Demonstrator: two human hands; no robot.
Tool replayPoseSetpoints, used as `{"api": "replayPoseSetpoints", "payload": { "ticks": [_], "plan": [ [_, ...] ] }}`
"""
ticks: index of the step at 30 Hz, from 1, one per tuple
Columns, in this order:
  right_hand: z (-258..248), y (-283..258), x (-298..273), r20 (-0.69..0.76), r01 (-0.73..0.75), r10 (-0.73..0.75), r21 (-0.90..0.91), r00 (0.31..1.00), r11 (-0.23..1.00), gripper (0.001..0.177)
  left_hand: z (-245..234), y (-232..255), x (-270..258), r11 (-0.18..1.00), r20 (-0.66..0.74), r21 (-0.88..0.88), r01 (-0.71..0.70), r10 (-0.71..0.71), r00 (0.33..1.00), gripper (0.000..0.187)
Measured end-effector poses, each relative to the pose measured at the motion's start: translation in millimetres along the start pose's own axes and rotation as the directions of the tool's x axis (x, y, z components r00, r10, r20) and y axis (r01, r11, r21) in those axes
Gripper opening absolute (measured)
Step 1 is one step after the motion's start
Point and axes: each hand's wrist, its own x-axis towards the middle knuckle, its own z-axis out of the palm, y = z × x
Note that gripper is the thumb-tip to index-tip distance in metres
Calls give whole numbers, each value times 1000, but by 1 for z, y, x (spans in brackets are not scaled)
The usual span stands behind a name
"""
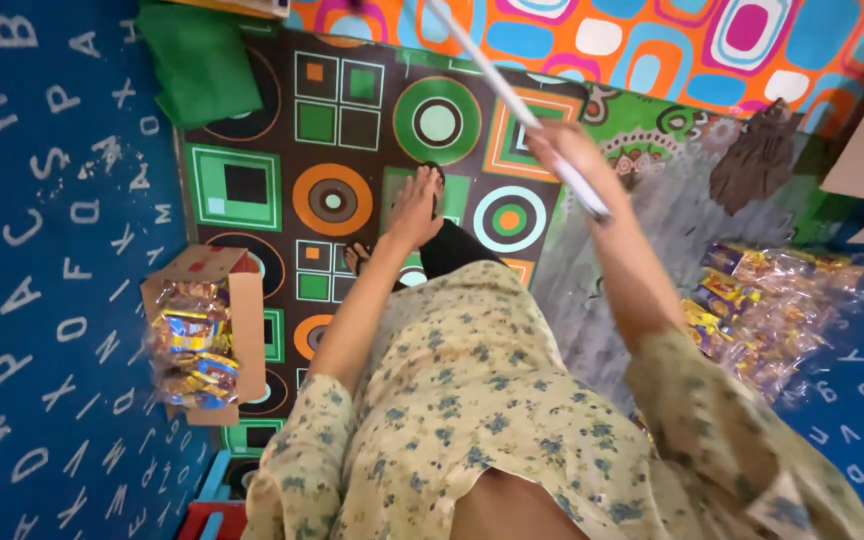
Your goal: The person is sweeping a patterned floor using a broom.
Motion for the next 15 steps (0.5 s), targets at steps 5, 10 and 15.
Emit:
{"api": "replayPoseSetpoints", "payload": {
  "ticks": [5,10,15],
  "plan": [
    [28,30,153,205,-186,119,347,971,920,11,-17,12,7,1000,-9,22,18,-18,1000,101],
    [-66,69,128,278,-285,168,460,946,841,15,-26,12,28,998,7,56,2,-3,1000,99],
    [-230,94,10,176,-386,343,456,922,802,11,-49,41,56,984,42,153,-97,91,995,92]
  ]
}}
